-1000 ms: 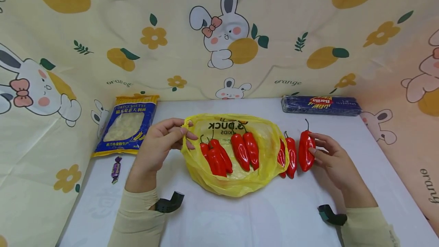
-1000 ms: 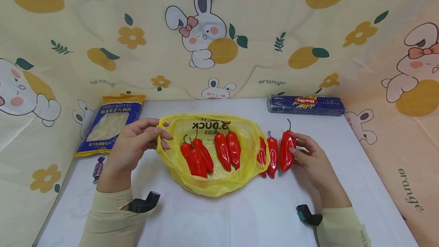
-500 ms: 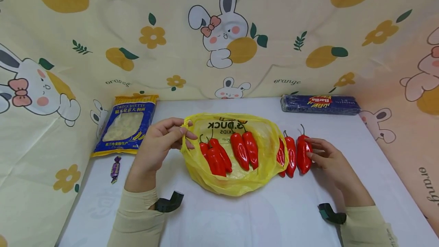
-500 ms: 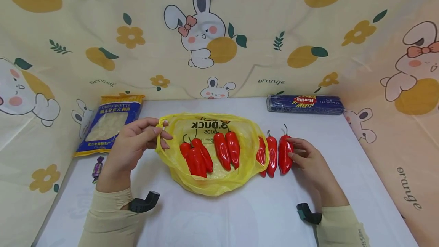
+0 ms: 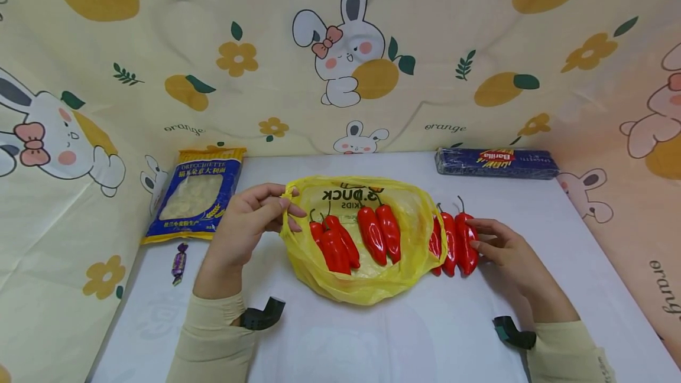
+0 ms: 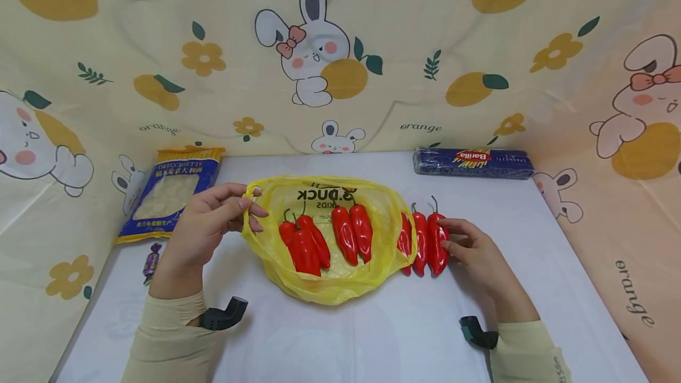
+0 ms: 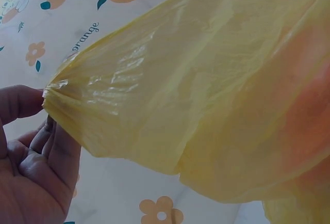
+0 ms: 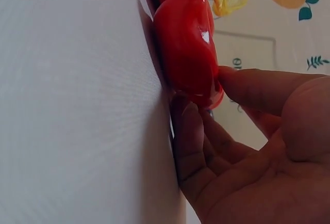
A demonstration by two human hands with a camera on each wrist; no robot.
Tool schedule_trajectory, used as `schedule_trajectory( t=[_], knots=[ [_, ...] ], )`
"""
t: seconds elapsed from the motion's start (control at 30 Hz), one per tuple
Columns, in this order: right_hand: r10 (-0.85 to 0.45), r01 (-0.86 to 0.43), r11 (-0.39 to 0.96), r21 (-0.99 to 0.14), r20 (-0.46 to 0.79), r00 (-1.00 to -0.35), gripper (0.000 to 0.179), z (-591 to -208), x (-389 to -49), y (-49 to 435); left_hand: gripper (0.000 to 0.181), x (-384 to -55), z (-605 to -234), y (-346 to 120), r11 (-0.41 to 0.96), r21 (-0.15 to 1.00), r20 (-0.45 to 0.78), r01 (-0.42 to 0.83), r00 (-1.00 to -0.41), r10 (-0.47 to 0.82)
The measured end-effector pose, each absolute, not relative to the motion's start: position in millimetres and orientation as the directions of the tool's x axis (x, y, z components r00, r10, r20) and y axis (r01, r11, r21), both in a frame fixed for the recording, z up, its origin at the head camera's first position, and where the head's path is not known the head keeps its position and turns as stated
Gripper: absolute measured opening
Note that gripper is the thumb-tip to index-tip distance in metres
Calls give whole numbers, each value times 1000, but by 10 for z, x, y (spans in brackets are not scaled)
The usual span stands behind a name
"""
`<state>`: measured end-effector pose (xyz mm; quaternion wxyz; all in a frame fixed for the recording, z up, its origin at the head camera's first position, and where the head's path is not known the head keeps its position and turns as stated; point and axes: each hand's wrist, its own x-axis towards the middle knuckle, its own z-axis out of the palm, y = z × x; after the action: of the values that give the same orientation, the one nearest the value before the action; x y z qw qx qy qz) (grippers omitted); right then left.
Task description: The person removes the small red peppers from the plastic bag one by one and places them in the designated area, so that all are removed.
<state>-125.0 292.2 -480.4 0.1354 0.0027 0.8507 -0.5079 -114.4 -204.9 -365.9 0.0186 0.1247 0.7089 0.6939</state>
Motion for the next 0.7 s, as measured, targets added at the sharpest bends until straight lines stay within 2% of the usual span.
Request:
schedule_trajectory(
  t=[0.7],
  knots=[
    [-130, 160, 494, -854, -255, -958, 60, -4772, -1240, 2882, 23, -1151, -3670, -2060, 15, 989, 144, 150, -968, 205]
  ],
)
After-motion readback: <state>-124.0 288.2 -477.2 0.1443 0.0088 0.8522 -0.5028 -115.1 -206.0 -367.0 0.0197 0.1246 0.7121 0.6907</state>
